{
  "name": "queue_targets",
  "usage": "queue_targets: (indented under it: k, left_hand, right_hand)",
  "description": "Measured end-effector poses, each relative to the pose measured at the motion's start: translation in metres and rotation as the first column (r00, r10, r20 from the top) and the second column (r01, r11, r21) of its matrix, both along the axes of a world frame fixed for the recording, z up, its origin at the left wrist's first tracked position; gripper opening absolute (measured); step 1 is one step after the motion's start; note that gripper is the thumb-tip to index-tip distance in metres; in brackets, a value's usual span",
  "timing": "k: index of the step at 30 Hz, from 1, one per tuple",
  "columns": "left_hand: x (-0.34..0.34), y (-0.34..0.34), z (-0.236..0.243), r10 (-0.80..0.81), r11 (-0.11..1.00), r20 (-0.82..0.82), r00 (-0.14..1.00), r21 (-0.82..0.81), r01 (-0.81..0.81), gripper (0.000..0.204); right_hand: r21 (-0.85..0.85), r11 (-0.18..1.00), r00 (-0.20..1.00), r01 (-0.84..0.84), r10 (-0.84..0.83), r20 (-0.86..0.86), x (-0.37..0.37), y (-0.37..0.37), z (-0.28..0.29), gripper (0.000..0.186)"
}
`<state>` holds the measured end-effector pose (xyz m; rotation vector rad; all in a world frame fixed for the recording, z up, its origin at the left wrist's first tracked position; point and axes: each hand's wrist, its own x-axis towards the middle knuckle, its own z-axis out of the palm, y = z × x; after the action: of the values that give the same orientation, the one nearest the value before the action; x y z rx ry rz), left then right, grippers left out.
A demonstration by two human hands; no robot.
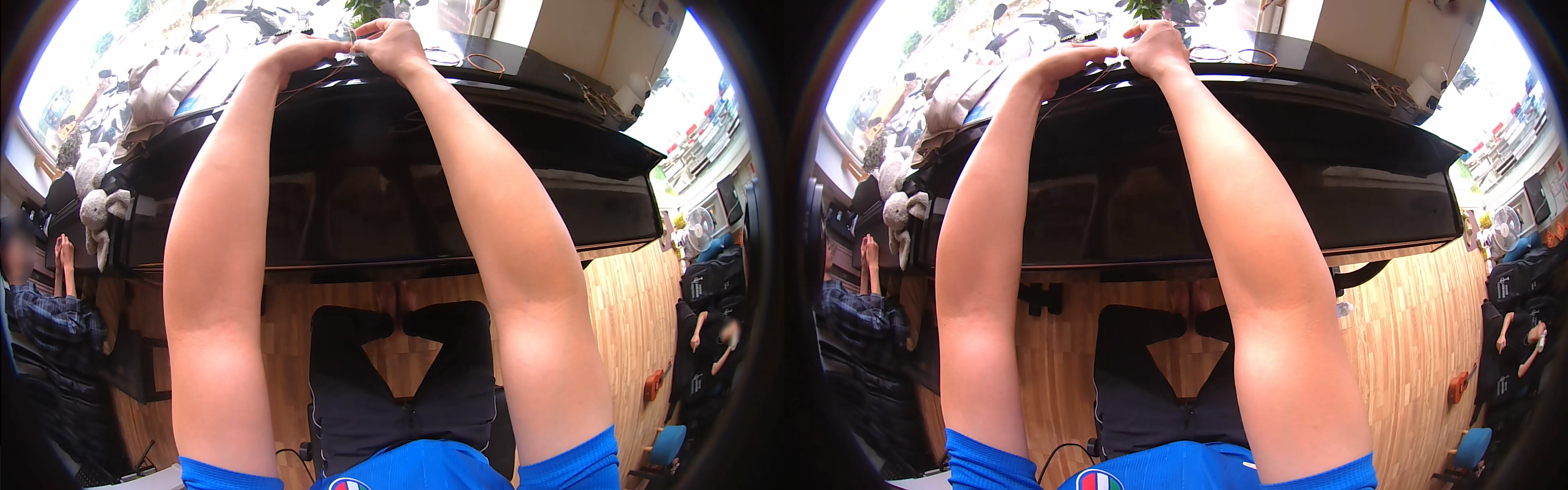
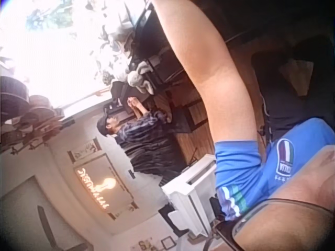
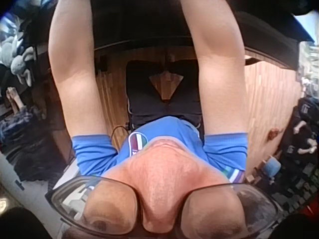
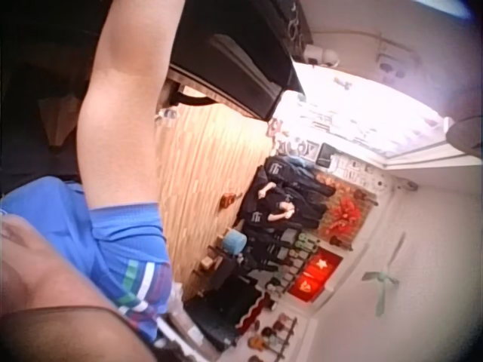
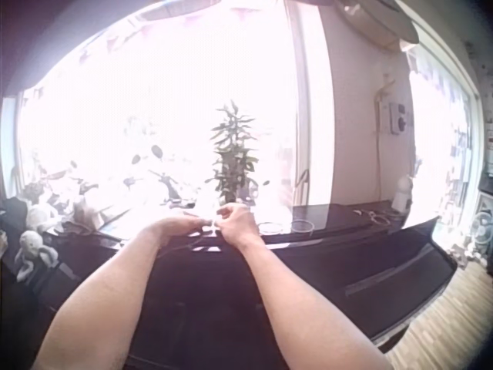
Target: The person sits at a piano and repeatedly shapes thin copper wire into circular loops by hand. They place each finished loop on the piano lid and continue forming additional loops.
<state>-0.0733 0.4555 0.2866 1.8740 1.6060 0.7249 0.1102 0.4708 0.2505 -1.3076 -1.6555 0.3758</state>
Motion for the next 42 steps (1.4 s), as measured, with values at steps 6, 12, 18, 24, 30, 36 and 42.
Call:
queue_targets:
  k: [6,12,18,24,30,36,42]
  left_hand:
    - [-0.007,0.016,-0.011,-0.062,0.998,0.024,0.998,-0.011,0.063,0.045]
    - [0.002,0.006,-0.005,-0.002,1.000,-0.002,1.000,0.022,0.002,0.049]
    - [-0.001,0.005,-0.003,-0.021,1.000,-0.024,0.999,0.001,0.021,0.044]
    - [0.007,-0.008,0.003,0.044,0.999,0.096,0.994,-0.035,-0.041,0.046]
    - [0.004,0.003,-0.007,0.011,0.998,0.082,0.997,0.055,-0.016,0.038]
    - [-0.001,0.013,-0.016,0.089,0.992,0.138,0.986,0.073,-0.100,0.033]
    - [0.005,0.004,-0.008,0.081,0.995,0.080,0.994,0.055,-0.085,0.045]
  right_hand:
    - [0.060,0.997,0.994,-0.053,0.059,-0.093,0.002,-0.001,0.000,0.030]
    - [0.096,0.988,0.982,-0.118,0.130,-0.139,0.008,-0.004,0.000,0.032]
    - [0.138,0.978,0.974,-0.159,0.178,-0.142,0.007,-0.002,-0.002,0.033]
    - [0.057,0.964,0.938,-0.260,0.266,-0.221,0.008,-0.019,0.005,0.033]
    - [0.087,0.963,0.943,-0.255,0.268,-0.199,0.009,-0.020,0.005,0.032]
    - [0.112,0.979,0.929,-0.170,0.197,-0.315,0.004,-0.030,0.009,0.024]
    - [0.062,0.985,0.950,-0.161,0.172,-0.260,0.006,-0.032,0.013,0.022]
